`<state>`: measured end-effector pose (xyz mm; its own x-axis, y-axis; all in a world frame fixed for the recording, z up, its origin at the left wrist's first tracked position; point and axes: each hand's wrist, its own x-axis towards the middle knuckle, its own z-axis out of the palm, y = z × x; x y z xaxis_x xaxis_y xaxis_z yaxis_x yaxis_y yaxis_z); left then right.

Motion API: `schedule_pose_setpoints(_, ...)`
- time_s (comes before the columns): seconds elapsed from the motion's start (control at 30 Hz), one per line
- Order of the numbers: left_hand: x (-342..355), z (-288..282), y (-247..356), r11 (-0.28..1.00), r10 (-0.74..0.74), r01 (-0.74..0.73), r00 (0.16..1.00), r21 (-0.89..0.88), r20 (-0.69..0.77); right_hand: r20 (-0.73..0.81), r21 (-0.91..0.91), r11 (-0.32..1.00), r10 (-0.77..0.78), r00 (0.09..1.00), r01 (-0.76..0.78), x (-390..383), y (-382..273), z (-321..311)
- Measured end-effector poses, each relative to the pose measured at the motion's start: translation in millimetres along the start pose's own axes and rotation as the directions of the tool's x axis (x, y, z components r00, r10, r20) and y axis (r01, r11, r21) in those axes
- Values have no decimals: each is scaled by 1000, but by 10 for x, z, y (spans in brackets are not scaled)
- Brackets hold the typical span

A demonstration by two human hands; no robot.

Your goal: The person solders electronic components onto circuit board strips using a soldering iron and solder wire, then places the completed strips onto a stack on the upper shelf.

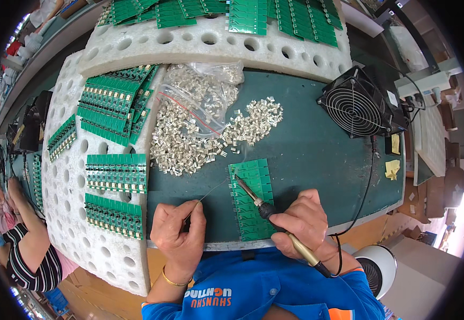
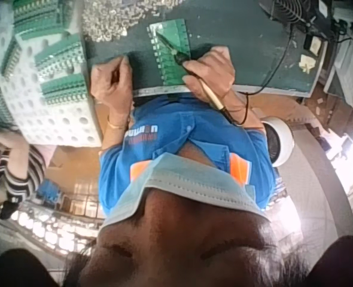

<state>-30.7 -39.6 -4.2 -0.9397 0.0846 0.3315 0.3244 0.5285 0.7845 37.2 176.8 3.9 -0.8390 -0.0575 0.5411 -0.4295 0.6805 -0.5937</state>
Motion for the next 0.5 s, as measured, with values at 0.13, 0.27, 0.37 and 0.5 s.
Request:
schedule_pose_setpoints(0.13, -1, -5, 11, 1000, -13, 12, 1000, 15, 11, -13, 9, 1000, 2, 1000, -2, 11, 9, 13)
schedule_pose_setpoints(0.27, -4, -12, 13, 1000, -17, 17, 1000, 20, 12, -15, 20, 1000, 6, 1000, -6, 7, 12, 22)
schedule_pose_setpoints(0.37, -9, -14, 11, 1000, -15, 14, 1000, 25, 15, -17, 17, 1000, 8, 1000, -8, 14, 11, 21)
schedule_pose_setpoints(0.5, -24, -12, 7, 999, -11, 10, 1000, 36, 17, -18, 16, 1000, 3, 1000, -3, 19, 14, 24)
